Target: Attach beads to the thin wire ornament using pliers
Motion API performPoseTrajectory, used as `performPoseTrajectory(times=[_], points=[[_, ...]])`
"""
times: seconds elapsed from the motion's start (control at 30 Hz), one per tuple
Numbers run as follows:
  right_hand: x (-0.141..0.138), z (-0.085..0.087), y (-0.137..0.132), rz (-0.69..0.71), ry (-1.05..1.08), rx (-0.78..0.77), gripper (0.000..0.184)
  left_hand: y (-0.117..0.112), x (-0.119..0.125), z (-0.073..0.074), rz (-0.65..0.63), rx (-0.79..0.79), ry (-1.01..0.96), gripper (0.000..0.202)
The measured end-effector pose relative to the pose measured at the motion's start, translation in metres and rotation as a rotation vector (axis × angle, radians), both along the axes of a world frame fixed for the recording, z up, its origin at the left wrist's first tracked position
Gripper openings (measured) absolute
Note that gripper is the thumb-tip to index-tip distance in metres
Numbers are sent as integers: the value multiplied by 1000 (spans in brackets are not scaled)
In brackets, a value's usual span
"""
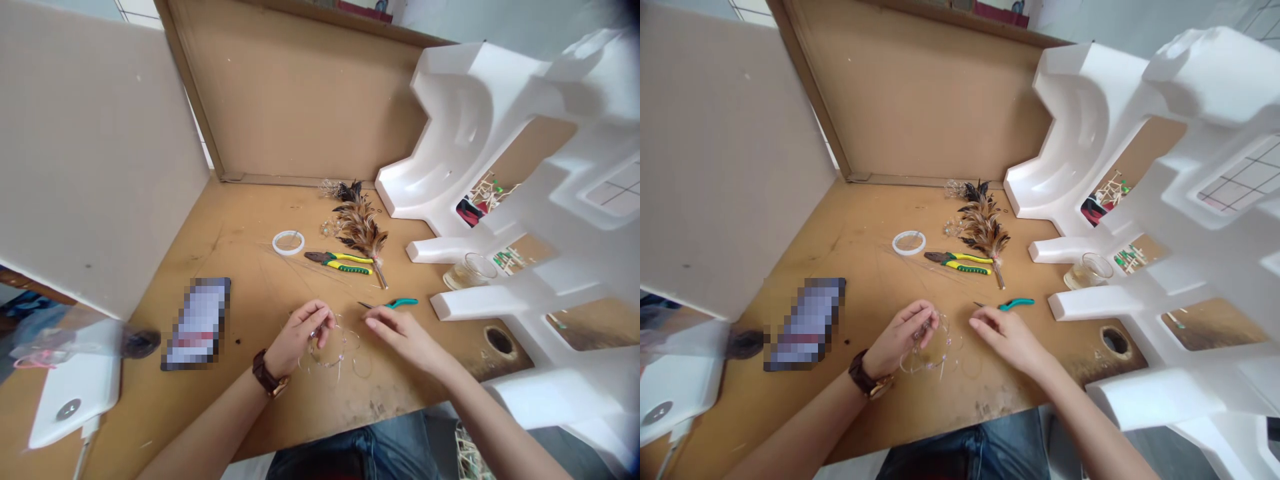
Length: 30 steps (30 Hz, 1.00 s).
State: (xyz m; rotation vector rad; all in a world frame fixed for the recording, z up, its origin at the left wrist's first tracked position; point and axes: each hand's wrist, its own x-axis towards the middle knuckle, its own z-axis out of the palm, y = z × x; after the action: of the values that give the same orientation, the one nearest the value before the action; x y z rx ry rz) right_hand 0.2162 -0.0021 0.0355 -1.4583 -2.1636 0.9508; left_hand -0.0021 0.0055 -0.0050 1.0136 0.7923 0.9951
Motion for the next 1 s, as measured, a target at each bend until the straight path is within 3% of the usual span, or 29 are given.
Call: performPoseTrajectory(times=[0.1, 0.17, 0.27, 0.4, 0.53, 0.73, 0.83, 0.93, 1.0], points=[[35, -12, -2, -62, -390, 246, 37, 0, 0, 2, -12, -47, -40, 24], [54, -26, -5, -64, -589, 345, 56, 0, -1, 3, -36, -96, -91, 24], [68, -42, -5, -26, -717, 403, 71, 0, -2, 5, -81, -164, -165, 23], [65, -42, 6, 23, -767, 453, 77, 0, -4, 4, -165, -244, -240, 23], [58, -34, 19, 125, -794, 404, 66, 1, -6, 4, -202, -318, -291, 24], [57, -27, 19, 105, -821, 379, 31, 1, -6, 8, -203, -291, -267, 24], [62, -15, 14, 77, -643, 215, 30, 1, -6, 10, -183, -245, -205, 25], [60, 2, 5, 137, -345, -15, 42, 1, -5, 11, -173, -212, -171, 25], [54, 11, -3, 177, -265, -119, 40, 1, -6, 11, -181, -217, -163, 26]])
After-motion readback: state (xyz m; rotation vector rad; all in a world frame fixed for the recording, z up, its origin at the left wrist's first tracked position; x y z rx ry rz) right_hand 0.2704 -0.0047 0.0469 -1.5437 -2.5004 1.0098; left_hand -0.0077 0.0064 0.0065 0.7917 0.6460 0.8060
